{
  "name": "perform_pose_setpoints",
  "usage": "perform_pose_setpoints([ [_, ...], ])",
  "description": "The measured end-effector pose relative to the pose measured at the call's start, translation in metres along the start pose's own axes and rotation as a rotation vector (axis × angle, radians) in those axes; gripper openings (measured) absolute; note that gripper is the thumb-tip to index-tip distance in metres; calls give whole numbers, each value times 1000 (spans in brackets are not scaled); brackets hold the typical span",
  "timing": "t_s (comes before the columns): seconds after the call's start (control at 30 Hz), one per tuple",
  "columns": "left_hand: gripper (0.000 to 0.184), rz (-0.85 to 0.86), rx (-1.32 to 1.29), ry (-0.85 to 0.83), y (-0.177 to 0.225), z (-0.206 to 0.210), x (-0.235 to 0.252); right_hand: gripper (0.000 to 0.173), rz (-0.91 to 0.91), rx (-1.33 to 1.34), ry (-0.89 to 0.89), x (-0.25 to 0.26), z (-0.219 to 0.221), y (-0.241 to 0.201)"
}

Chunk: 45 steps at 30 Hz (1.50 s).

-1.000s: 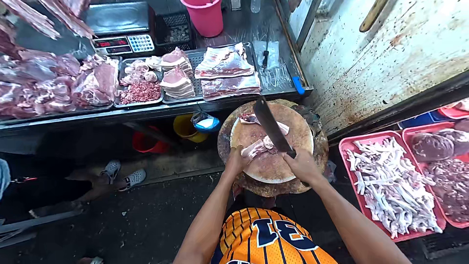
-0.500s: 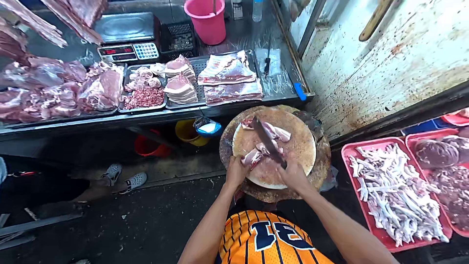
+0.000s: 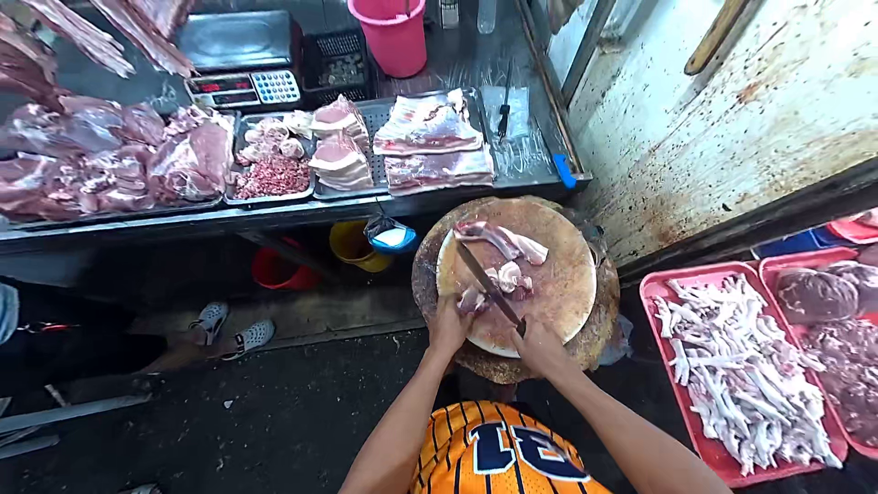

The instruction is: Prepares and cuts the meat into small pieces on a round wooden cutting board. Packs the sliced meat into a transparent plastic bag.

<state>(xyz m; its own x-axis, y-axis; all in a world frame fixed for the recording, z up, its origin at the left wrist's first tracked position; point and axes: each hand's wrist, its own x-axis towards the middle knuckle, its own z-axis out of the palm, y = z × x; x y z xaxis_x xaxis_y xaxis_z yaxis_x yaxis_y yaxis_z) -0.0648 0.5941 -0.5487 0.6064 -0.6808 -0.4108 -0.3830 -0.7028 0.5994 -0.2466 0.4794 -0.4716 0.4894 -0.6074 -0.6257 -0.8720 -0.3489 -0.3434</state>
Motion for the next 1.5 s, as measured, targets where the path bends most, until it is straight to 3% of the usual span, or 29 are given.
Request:
perform_pose_setpoints([
  [0.13, 61, 20, -58, 14, 3, -4, 1, 43, -100, 175, 143, -20, -60, -21],
  [0.27, 59, -31, -188, 73, 3, -11, -7, 32, -479, 435, 476, -60, -108, -58],
  [0.33, 52, -74, -234, 110, 0, -12, -15, 26, -723, 553, 645, -70, -108, -73],
  [0.4, 50, -114, -290, 125, -1, -7, -23, 26, -793, 572, 701, -66, -75, -70],
  [0.43, 50, -128, -309, 124, -1, -4, -24, 29, -707, 477, 665, -58, -48, -59],
  [0.5, 53, -127, -294, 113, 2, 2, -22, 41, -321, 142, 277, -39, -3, -32],
  [0.57, 58, -117, -236, 102, 9, 9, -24, 46, -73, -51, -38, -22, 16, -20],
  [0.6, 58, -98, -212, 112, 16, 6, -18, 46, -35, -72, -68, -17, 10, -23],
  [0.7, 65, -81, -150, 104, 28, 4, -11, 46, -15, -18, 16, -23, -5, -15],
  [0.83, 105, -109, 7, -31, 48, -6, 12, 42, 23, 121, 200, -32, -21, 15],
  [0.87, 106, -111, 81, -70, 54, -6, 20, 42, 45, 146, 239, -34, -22, 25],
  [1.03, 76, 5, 219, -180, 95, 12, 48, 47, 261, 213, 324, -43, -4, 80],
  [1.17, 67, 209, 132, -187, 143, 30, 48, 47, 364, 346, 361, -39, 8, 104],
  [1.27, 72, 314, 258, -221, 165, 39, 51, 44, 406, 447, 356, -38, 7, 106],
  [1.4, 79, 344, 224, -174, 169, -1, 88, 46, 407, 462, 367, -37, 6, 108],
  [1.5, 78, 399, 361, -71, 145, -36, 151, 47, 420, 441, 352, -38, 9, 106],
])
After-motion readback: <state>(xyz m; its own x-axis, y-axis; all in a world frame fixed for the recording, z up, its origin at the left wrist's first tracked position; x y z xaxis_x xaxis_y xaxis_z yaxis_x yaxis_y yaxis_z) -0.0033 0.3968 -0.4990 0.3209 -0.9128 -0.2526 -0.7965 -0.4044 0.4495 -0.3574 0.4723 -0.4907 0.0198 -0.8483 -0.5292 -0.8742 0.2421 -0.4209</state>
